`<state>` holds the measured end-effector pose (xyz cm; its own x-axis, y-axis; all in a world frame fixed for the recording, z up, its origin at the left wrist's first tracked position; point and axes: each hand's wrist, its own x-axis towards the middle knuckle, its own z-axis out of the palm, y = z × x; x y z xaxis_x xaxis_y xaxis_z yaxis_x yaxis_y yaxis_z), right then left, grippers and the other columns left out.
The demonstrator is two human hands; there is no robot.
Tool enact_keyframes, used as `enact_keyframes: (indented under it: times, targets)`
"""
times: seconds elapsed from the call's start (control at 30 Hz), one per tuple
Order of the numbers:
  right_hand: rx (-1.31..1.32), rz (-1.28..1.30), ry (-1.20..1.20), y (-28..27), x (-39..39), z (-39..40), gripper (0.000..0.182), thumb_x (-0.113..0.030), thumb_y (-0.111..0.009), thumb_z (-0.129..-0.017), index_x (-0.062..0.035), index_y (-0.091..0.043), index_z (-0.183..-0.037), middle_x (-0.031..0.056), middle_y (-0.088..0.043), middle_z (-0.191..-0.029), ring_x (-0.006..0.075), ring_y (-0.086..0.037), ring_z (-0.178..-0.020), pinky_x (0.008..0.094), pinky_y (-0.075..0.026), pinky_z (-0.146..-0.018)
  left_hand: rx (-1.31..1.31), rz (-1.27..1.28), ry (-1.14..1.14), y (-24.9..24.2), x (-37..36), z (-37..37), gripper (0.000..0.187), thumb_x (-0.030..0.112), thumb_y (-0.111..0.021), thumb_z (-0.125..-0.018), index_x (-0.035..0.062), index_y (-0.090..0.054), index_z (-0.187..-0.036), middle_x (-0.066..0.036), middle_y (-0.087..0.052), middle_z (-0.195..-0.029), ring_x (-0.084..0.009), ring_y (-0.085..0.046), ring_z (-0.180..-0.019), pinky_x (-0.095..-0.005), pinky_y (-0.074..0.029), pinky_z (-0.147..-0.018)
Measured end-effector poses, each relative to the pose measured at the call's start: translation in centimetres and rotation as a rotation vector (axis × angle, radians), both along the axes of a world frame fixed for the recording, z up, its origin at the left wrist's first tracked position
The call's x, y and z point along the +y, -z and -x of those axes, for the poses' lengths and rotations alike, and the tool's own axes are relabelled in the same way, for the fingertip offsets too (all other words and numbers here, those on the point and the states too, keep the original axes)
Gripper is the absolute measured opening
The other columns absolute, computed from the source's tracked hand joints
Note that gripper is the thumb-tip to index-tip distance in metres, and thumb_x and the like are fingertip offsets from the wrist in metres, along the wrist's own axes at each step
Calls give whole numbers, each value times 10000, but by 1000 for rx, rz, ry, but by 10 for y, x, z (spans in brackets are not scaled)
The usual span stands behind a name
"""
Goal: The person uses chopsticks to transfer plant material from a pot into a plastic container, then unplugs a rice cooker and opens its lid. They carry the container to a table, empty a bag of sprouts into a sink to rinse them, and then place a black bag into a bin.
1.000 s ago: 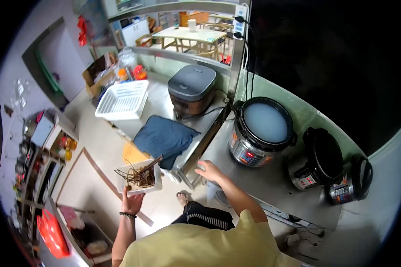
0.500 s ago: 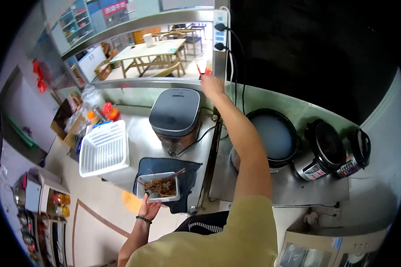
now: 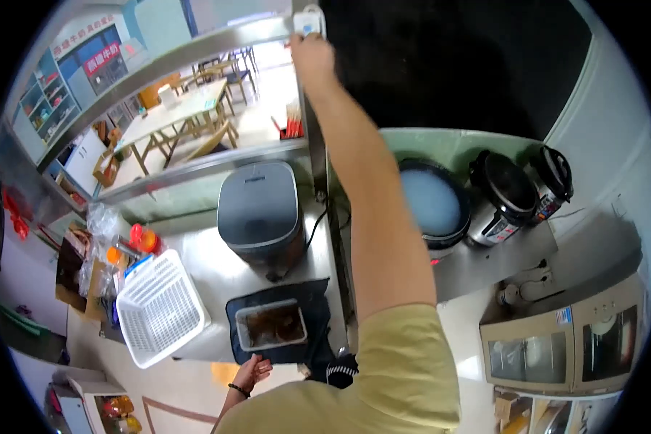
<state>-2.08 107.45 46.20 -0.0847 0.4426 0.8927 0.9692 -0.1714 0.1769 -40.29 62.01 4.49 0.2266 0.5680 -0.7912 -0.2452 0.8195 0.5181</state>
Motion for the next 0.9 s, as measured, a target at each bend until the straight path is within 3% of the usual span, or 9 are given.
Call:
enact_keyframes:
  times: [0.13, 0.2, 0.27, 0.5, 0.63, 0.7, 0.73, 0.8, 0.9]
  targets:
    - [-179, 119, -4, -8, 28, -16, 164, -142, -516, -771, -95, -473, -922, 138, -605, -764, 268, -621, -677, 374, -497, -519, 117, -1, -40, -9, -47, 40, 438, 359, -491, -860, 33, -429, -1146, -83, -568, -1012, -182, -589, -853, -265, -489, -693]
    - [13, 346, 70, -20, 19, -6, 237, -150, -480, -781, -48, -541, -986, 115, -640, -773, 252, -631, -718, 372, -493, -613, 171, 33, -95, -13, -63, 55, 477, 361, -504, -852, 27, -405, -1177, -94, -564, -1010, -183, -588, -846, -253, -486, -694]
    - [-41, 296, 57, -26, 4, -2, 162, -132, -472, -774, -53, -578, -869, 126, -635, -757, 253, -629, -702, 373, -491, -605, 176, 52, -154, -15, -78, 69, 495, 377, -512, -843, 29, -403, -1177, -102, -555, -1028, -186, -584, -856, -254, -486, -698]
    - [-176, 308, -31, -22, -32, 2, 202, -154, -512, -761, -45, -499, -931, 153, -610, -747, 294, -612, -689, 389, -490, -573, 184, 47, -352, -20, -99, 84, 489, 398, -514, -833, 44, -415, -1156, -127, -532, -1081, -180, -586, -857, -248, -495, -692]
    - [-186, 561, -460, 66, -127, -10, 209, -160, -543, -773, -45, -443, -915, 168, -564, -815, 337, -576, -699, 414, -470, -564, 148, 17, -345, -28, -94, 78, 500, 391, -503, -843, 39, -400, -1182, -129, -527, -1098, -181, -585, -870, -255, -485, -722]
    - [-437, 895, -291, 127, -212, 5, 180, -105, -462, -770, -22, -442, -928, 126, -554, -733, 231, -587, -628, 361, -467, -481, 132, -19, -263, -43, -75, 70, 458, 345, -478, -868, 28, -405, -1191, -111, -542, -1080, -167, -578, -888, -249, -474, -743]
    - [-570, 807, -476, 182, -241, -15, 184, -106, -471, -759, -15, -447, -916, 112, -537, -718, 212, -580, -612, 346, -466, -473, 126, -28, -265, -43, -61, 70, 458, 345, -478, -868, 28, -405, -1191, -111, -542, -1080, -167, -578, -888, -249, -474, -743]
    - [-372, 1123, -692, 245, -312, -30, 142, -95, -494, -753, -24, -457, -870, 112, -535, -755, 258, -577, -631, 362, -467, -484, 52, -215, -103, -46, -34, 70, 398, 286, -450, -891, 20, -420, -1185, -96, -550, -1067, -159, -566, -910, -246, -464, -760]
    - [-258, 1454, -452, 298, -405, -35, 166, -149, -506, -762, -52, -452, -885, 110, -546, -765, 267, -596, -670, 384, -469, -513, 140, -352, 1, -80, 17, 71, 356, 243, -428, -904, 17, -429, -1178, -88, -545, -1075, -158, -549, -942, -243, -449, -781]
